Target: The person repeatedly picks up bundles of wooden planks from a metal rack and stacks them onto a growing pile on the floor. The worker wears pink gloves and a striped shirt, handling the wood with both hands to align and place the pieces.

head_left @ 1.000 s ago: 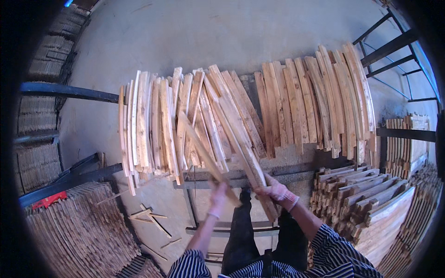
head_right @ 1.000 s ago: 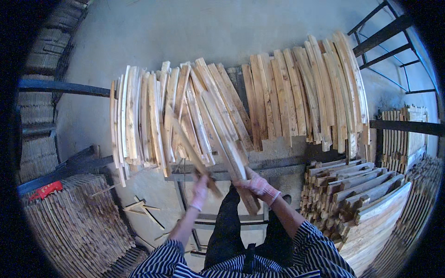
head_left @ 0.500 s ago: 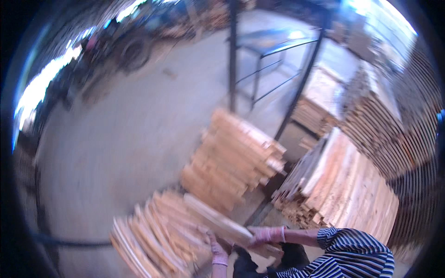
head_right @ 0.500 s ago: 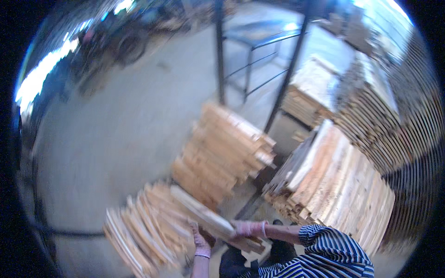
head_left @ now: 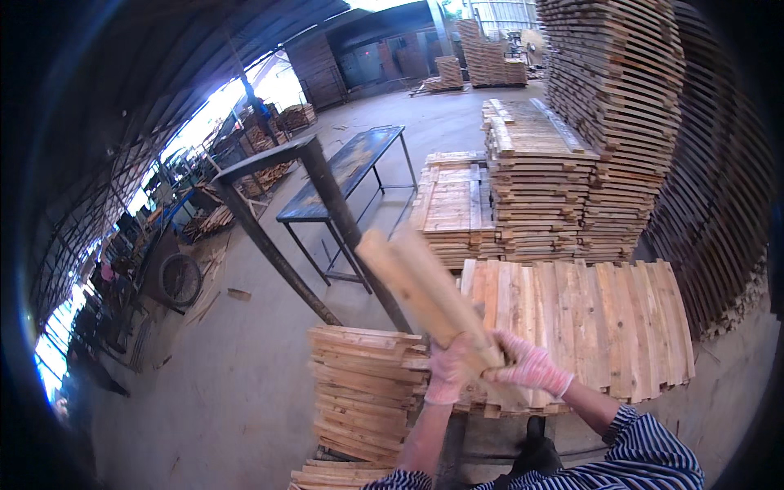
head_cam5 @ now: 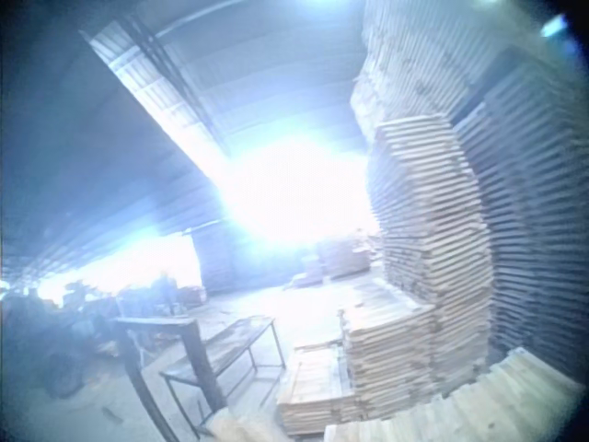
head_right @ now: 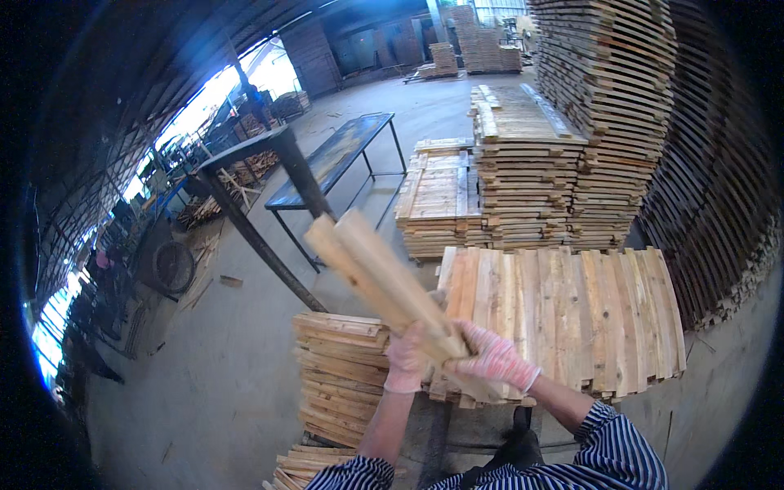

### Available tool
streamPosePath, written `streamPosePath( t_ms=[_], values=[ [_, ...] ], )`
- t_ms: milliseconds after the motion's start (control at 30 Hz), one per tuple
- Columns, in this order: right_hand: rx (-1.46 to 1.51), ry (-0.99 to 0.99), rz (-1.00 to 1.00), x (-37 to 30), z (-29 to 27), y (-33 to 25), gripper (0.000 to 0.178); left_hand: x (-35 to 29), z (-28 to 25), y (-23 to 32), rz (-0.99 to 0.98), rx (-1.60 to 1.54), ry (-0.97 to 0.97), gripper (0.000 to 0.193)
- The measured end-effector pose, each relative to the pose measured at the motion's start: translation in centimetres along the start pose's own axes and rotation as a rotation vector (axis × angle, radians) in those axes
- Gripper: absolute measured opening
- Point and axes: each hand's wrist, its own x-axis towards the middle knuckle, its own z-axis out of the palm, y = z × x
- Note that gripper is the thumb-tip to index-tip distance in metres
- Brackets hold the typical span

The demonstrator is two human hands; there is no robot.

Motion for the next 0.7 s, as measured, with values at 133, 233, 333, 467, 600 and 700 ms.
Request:
streamPosePath(
  t_ms=[133,233,333,467,600,700],
  values=[
    [-0.372,0.141,0.117,-1.2,-8.9,-0.5,0.089,4.7,4.7,-4.7,-0.144,0.367,-0.175,0.059],
    [-0.619,0.414,0.154,-2.1,-14.5,6.9,0.099,7.9,2.3,-13.7,-0.444,0.324,-0.148,0.044],
    [-0.566,0.404,0.147,-2.1,-19.5,8.8,0.104,11.0,9.3,-16.2,-0.25,0.317,-0.245,0.034],
    [-0.484,0.367,0.124,-4.4,-21.7,4.2,0.101,13.3,10.5,-18.8,-0.398,0.264,-0.106,0.048],
    [-0.409,0.748,-0.202,-10.7,-25.8,7.2,0.093,12.2,17.2,-27.4,-0.659,-0.014,-0.059,0.063],
    [-0.279,0.638,0.001,-14.3,-29.8,9.0,0.09,10.0,19.3,-33.2,-0.83,-0.057,-0.072,0.076]
  ],
)
